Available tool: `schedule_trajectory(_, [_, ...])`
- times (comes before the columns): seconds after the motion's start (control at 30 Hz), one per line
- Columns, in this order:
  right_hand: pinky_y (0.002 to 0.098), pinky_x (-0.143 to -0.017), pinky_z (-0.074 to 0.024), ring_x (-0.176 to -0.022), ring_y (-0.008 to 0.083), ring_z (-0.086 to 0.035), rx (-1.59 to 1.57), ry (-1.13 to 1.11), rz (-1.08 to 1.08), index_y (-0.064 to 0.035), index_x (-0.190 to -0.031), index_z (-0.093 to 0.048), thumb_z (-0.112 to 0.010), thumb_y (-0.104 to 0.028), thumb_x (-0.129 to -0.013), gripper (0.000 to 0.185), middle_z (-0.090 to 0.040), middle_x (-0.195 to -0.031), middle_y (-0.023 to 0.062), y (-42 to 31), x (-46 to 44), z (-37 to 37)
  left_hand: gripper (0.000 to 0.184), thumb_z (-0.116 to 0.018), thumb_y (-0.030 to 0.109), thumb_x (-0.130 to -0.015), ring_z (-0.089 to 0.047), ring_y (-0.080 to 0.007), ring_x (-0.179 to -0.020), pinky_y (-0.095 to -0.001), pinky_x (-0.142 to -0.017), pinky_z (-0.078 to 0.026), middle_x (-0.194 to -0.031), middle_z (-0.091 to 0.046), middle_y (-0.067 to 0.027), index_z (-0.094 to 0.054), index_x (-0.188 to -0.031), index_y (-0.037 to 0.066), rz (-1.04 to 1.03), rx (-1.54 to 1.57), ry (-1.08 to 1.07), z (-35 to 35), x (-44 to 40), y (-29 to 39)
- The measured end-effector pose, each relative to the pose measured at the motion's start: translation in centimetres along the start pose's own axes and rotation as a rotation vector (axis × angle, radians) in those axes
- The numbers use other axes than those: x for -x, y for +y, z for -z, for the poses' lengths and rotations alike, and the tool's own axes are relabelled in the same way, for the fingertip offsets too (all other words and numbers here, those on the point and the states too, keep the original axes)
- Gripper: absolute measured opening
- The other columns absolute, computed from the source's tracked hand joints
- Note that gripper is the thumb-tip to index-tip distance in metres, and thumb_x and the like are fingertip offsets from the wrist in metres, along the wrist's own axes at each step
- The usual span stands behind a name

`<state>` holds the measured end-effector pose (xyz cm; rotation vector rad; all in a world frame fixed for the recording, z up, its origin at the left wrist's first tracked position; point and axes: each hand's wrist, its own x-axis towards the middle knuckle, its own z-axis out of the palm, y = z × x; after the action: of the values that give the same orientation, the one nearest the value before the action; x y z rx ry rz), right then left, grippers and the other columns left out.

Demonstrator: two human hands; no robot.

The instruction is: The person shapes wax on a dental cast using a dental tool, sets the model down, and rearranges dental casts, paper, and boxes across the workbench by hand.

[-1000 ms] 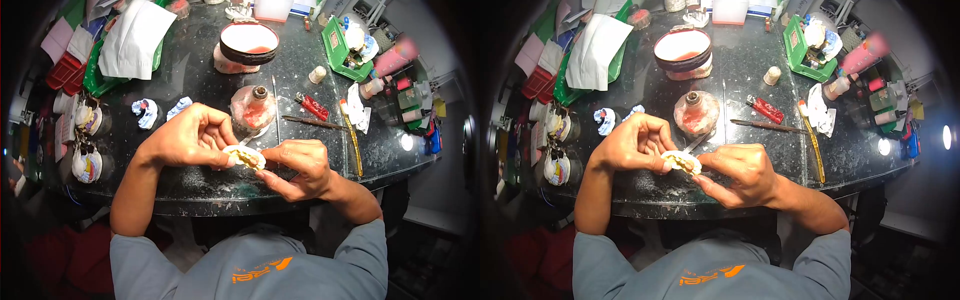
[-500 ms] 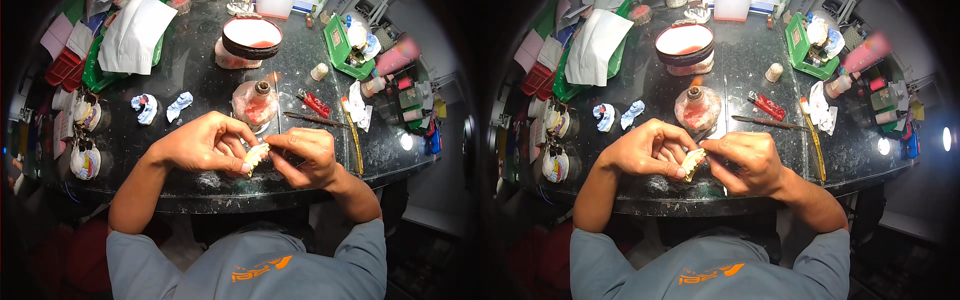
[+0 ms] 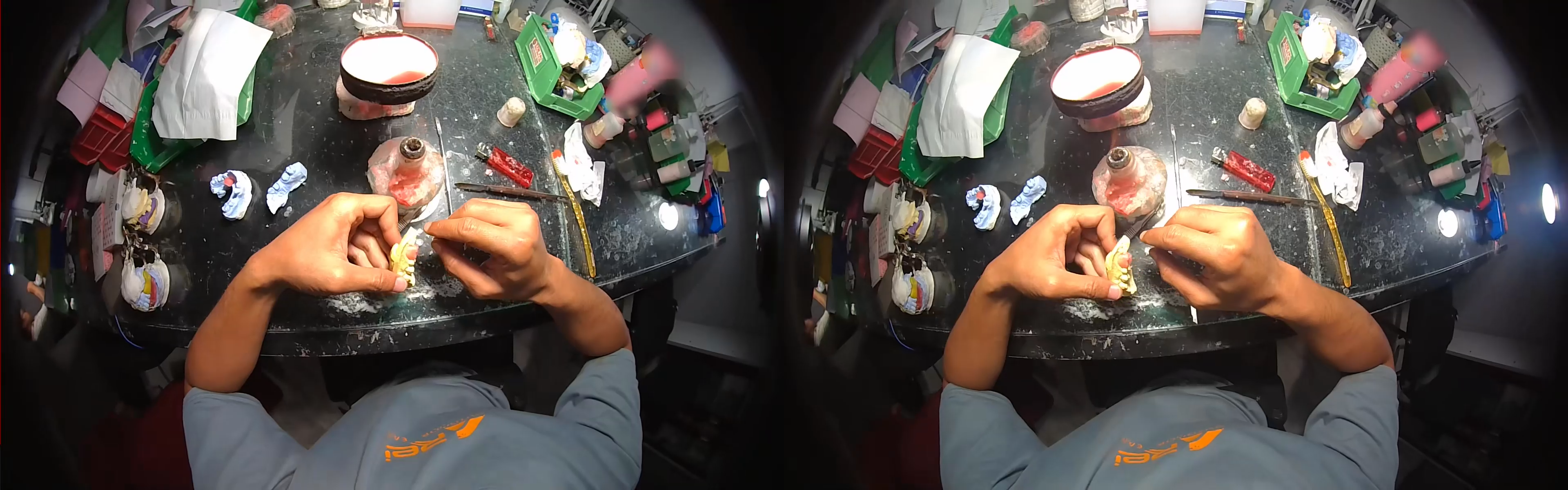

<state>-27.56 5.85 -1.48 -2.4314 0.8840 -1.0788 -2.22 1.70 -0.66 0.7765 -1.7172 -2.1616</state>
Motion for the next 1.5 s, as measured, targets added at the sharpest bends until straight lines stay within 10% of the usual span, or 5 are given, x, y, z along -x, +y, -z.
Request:
schedule_trajectory(0.67, [0.0380,-0.059,-0.0508,-0.064,0.0285,-0.064,0.204,0.166,-0.465,0.0005,-0.085,-0.069,-0.069,-0.004,-0.078,0.009,-0.064,-0.074,0.0140,2.7,-0.4,3.0,0.030,-0.082,0.000,-0.077,-0.070,-0.0079,-0.079,-0.0230,-0.067,-0.054,-0.087,-0.072,-0.0046,-0.057,-0.092,0.002,0.036,-0.195,-0.096,0.9,0.6,0.7])
schedule_trajectory(1.5, [0.0424,-0.079,-0.0483,-0.087,0.0330,-0.059,0.188,-0.287,-0.125,-0.0059,-0.090,-0.062,-0.065,0.004,-0.080,0.014,-0.056,-0.098,0.0131,1.3,-0.6,2.4,0.028,-0.079,-0.002,-0.080,-0.070,-0.0096,-0.082,-0.0218,-0.065,-0.056,-0.093,-0.071,-0.0068,-0.054,-0.091,0.001,-0.095,-0.264,-0.045,1.0,0.6,0.5])
